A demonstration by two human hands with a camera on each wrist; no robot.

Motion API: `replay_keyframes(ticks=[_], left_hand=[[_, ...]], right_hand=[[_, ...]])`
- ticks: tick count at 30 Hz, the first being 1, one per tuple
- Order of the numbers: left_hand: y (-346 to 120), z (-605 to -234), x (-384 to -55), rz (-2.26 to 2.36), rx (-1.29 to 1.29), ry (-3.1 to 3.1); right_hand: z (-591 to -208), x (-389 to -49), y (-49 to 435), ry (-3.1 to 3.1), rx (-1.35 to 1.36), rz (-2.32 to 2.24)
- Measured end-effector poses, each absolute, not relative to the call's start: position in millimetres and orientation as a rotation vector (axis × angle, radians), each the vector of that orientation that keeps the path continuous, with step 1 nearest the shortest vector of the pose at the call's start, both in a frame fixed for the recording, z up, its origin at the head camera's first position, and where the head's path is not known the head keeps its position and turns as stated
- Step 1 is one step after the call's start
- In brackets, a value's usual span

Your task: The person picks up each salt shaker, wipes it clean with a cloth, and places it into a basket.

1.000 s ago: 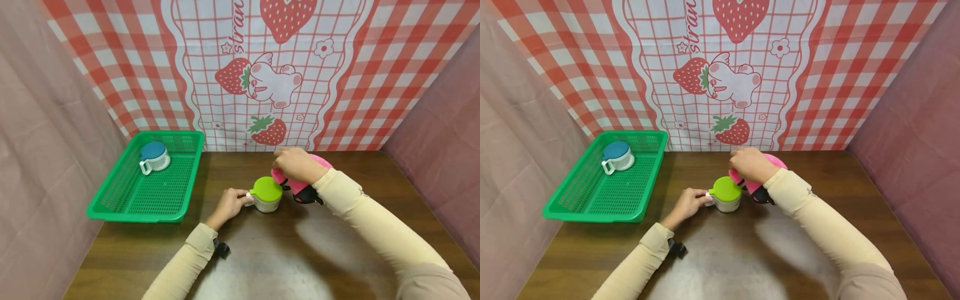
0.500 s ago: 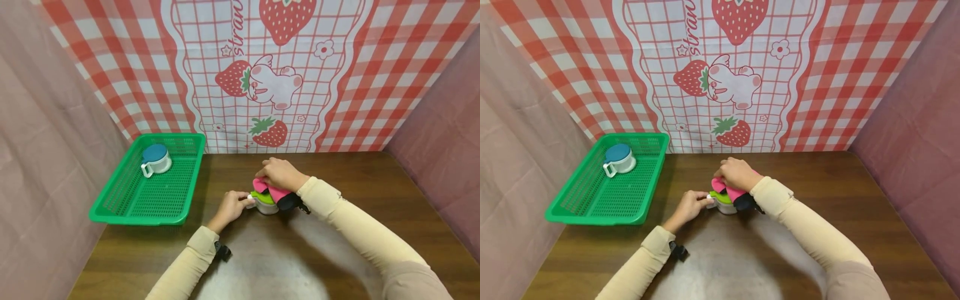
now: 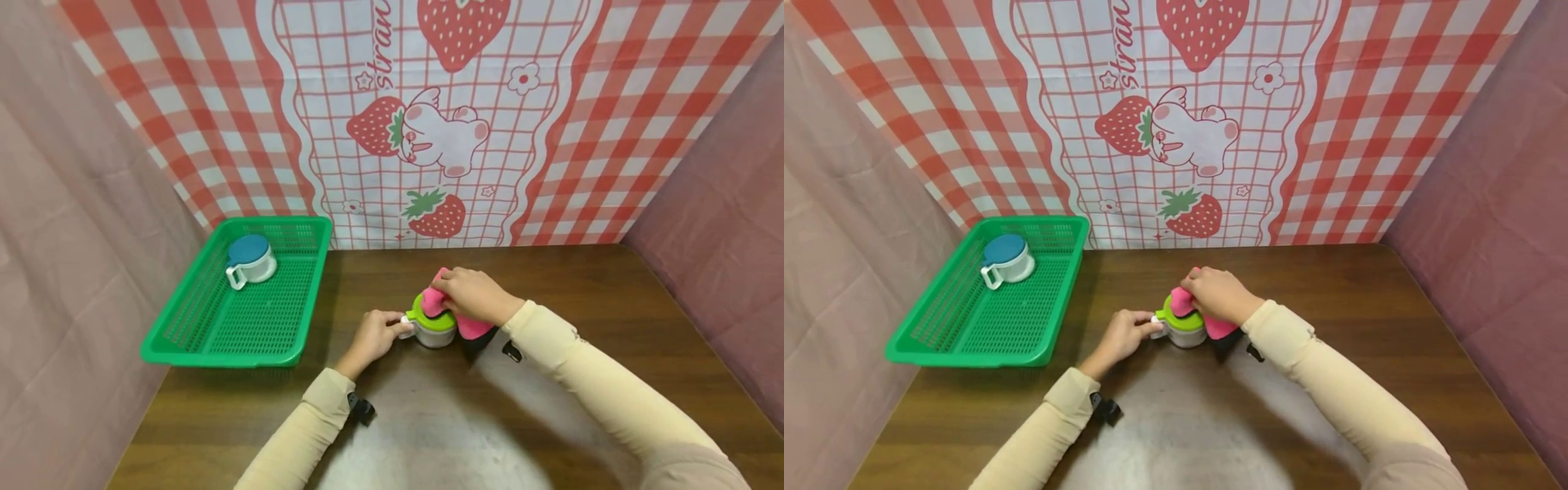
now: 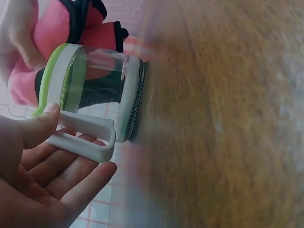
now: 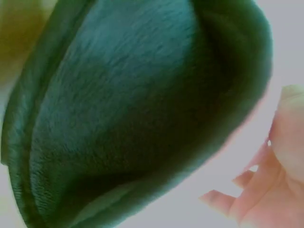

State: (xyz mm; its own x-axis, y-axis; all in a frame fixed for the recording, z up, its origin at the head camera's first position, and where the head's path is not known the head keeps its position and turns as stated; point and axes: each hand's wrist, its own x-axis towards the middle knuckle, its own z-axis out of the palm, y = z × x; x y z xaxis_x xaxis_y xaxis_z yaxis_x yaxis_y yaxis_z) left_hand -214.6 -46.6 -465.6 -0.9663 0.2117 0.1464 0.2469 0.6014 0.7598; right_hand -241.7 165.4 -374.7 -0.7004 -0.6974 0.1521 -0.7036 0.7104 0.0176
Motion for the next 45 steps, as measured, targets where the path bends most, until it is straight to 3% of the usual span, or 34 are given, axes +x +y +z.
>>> replay_keyframes(ticks=[9,27,45], left_hand=[[-46.3,-469.4,-215.3,-1.33,-0.392,-2.767],[-47.2,-472.0,-216.0,-1.382,-0.346,-2.752],[-43.8,-472.1,-215.0,-1.573,-0.243,-2.733]], right_hand=[[-369.8,-226.8,179.1,-2.688,1.318,0.046],[-361.4,-206.5,207.4,-2.756,1.325,0.435],[-380.0,-201.2,244.5,-2.713,0.841,0.94]])
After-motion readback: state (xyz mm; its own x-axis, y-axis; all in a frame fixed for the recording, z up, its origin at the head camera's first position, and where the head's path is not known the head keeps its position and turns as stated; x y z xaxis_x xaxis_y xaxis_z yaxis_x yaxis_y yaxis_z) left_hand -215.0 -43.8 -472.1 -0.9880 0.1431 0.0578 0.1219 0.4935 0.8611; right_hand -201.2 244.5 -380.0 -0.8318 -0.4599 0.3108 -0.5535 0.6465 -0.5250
